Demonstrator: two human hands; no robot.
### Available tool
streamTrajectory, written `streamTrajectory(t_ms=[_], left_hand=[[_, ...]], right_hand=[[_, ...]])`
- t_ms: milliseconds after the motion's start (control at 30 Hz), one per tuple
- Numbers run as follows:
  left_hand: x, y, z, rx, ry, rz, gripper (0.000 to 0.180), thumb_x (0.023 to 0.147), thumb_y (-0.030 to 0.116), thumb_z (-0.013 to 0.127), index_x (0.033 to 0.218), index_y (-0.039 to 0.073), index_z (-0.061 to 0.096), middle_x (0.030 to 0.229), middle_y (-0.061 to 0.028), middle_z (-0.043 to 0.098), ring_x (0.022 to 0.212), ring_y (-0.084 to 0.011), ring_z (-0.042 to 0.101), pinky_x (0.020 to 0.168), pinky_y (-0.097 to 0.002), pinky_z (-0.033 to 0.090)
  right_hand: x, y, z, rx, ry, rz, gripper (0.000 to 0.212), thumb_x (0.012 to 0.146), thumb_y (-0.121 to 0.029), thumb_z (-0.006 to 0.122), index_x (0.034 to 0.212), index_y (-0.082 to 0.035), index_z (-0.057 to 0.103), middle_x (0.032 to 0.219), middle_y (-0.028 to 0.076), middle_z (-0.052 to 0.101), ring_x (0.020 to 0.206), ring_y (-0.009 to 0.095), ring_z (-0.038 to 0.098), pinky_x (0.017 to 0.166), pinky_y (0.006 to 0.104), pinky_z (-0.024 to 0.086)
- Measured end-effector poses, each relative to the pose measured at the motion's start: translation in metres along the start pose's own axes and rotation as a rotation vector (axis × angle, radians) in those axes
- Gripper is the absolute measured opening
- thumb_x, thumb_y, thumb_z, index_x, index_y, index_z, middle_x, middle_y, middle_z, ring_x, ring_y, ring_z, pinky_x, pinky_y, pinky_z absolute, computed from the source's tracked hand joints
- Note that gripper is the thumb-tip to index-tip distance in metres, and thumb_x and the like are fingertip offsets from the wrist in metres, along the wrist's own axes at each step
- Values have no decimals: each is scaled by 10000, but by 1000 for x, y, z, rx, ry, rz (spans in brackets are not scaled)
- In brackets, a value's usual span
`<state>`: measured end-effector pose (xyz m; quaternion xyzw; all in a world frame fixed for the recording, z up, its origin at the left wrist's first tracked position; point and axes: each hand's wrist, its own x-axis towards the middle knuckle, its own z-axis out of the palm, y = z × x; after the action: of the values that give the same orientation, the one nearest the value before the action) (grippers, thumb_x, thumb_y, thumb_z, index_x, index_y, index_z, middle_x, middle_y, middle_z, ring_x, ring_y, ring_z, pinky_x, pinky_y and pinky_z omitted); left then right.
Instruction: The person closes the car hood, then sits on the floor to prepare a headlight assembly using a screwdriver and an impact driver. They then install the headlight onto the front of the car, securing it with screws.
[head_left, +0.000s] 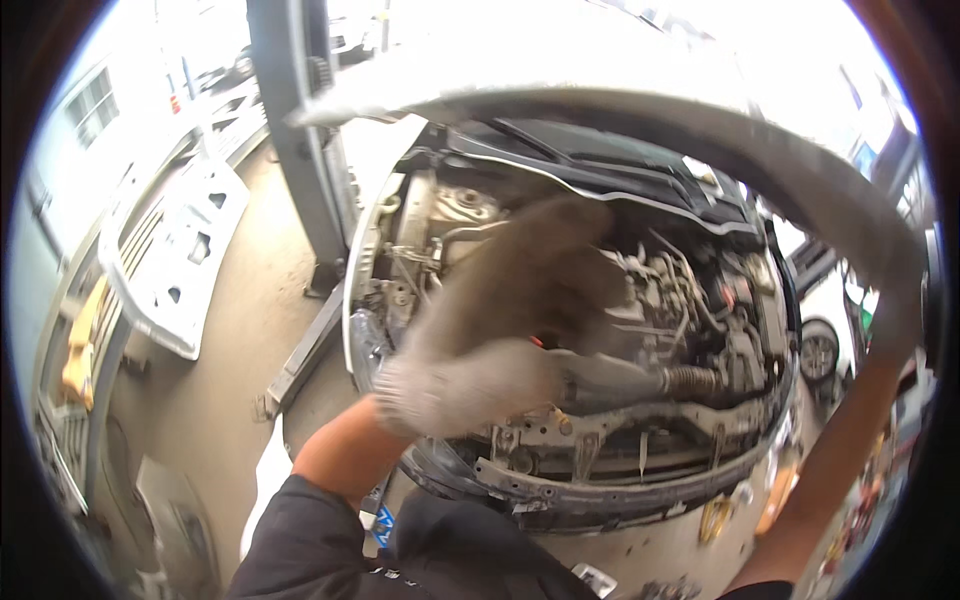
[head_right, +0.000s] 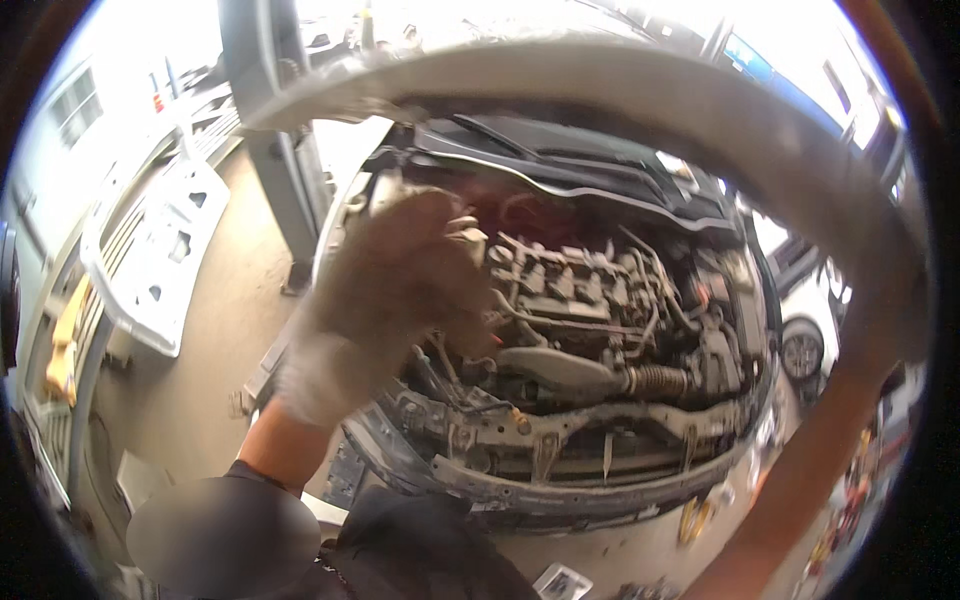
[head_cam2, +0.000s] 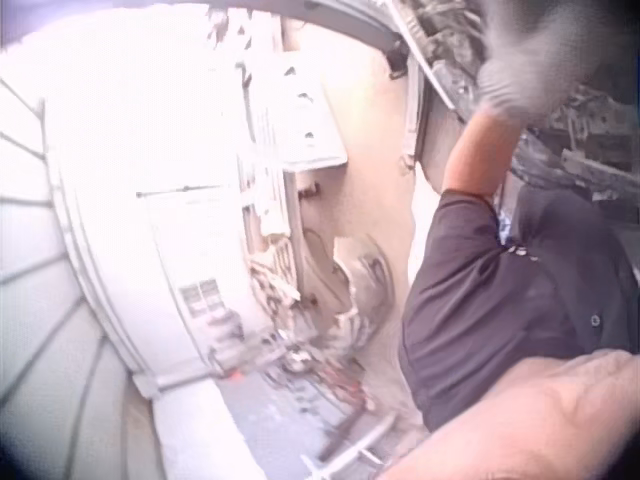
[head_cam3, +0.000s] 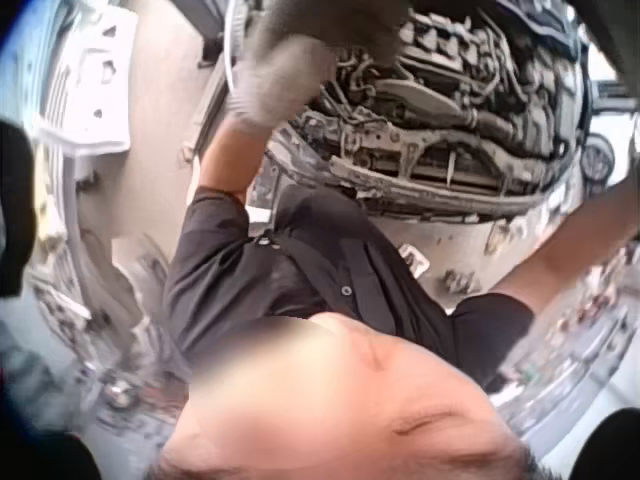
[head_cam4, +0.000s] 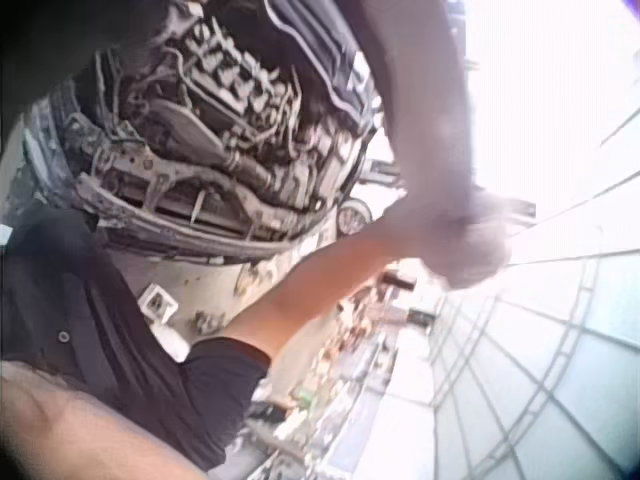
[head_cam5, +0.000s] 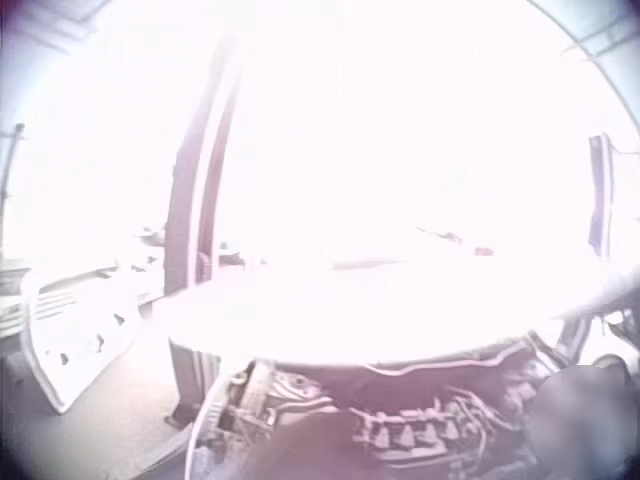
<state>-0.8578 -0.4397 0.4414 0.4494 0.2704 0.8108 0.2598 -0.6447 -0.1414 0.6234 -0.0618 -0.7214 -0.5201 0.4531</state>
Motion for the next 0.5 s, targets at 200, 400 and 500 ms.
streamTrajectory(t_ms=[200,400,500], left_hand=[[-97,-1,-21,463,-94,-396,760,890,435,699,1437,-9,415,1349,-220,545,1231,-339,521,1102,-455,382],[-211,-79,-18,-28,197,-983,408,975,257,649,1268,-23,602,1187,-154,676,972,-198,685,780,-313,587],[-235,-118,-5,-662,570,-866,271,973,123,626,1176,-56,613,1049,-115,700,863,-244,711,787,-376,603]], right_hand=[[-151,-83,-98,222,-89,-22,381,1048,-322,476,1161,28,576,1007,166,659,1022,366,669,845,521,603],[-239,-181,-159,675,-398,166,406,983,-285,498,1184,56,591,1070,228,650,1111,414,621,980,581,504],[-260,-220,-173,703,-620,312,636,725,-239,616,1318,-14,575,1339,250,575,1225,442,556,1107,586,371]])
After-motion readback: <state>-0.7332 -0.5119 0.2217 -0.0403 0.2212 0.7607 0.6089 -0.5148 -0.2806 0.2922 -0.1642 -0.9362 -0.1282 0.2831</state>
